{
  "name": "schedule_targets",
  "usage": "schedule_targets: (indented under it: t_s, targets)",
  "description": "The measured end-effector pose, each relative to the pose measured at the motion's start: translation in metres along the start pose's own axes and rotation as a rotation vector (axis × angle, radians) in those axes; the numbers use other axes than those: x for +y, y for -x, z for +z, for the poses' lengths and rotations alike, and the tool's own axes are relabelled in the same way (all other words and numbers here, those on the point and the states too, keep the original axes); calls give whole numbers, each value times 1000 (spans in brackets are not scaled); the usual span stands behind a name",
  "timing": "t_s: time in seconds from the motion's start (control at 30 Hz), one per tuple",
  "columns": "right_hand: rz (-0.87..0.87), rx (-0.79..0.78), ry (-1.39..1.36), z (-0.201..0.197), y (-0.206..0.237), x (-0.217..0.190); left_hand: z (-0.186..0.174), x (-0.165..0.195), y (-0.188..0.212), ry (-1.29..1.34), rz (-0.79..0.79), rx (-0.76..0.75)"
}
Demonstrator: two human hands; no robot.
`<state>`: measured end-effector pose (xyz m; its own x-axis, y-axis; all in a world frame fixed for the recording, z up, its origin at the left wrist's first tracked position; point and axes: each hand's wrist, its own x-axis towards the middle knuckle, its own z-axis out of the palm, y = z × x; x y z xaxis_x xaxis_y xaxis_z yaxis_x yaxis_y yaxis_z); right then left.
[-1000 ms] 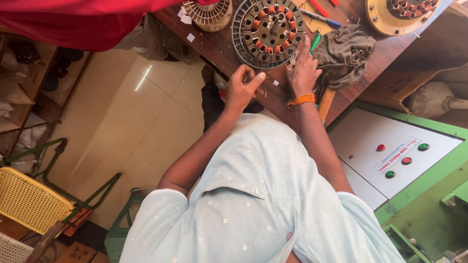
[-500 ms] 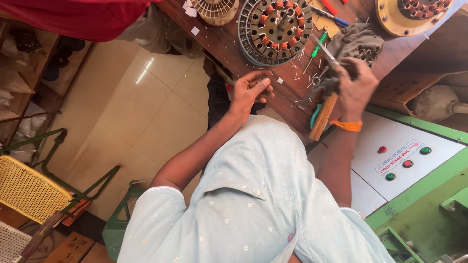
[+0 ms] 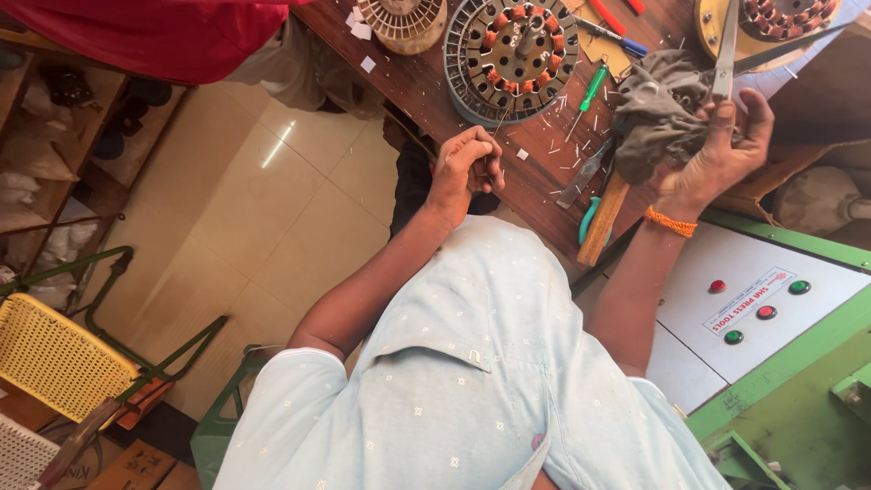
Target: The person works on a motor armature at a workbench, using a screwdriver and scissors to trim and adjust the copper coil windings around the slots. They then carry the armature to a green winding machine, seat it in the machine, and operate the machine on the armature.
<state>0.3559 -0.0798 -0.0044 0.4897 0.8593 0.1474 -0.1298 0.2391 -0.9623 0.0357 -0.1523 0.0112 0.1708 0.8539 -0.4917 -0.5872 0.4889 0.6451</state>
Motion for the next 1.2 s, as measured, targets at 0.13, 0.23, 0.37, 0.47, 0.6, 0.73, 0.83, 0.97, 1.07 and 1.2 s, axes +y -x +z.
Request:
schedule_targets:
  t_s: [0.13,0.23,0.37,0.47,0.6,0.73,0.83,0.97,1.07,1.2]
  targets:
    - [-197,-242,636,-17,-6,-10,-1,-1,-1,-61,-3,11]
    - [-153,-299,506,-17,-10,-14,-1,0,0,-119,-20,13]
    - [-53,-95,-139,-7,-18,-14,1,-2,-1,-136,-29,-8]
    - [-254,-14,181,-18,-18,-27,0,-1,-3,-152,8,-19]
    - [-287,-60,-66,-40,-24,-43,-2,0,-3,-165,49,-7]
    - [-168,-47,152,-24,-45,-32,1,1,-3,-188,46,28]
    - [-81,-67,-112,6,-40,-5,6,2,-3,-82,50,-4]
    - [355,-18,-673,24,-16,15,7,4,-4,8,61,21]
    - [366,44,-839,28,-12,18,5,3,-6,-54,50,1]
    - [279,22,-927,26,-8,20,3,1,-9,-33,38,1]
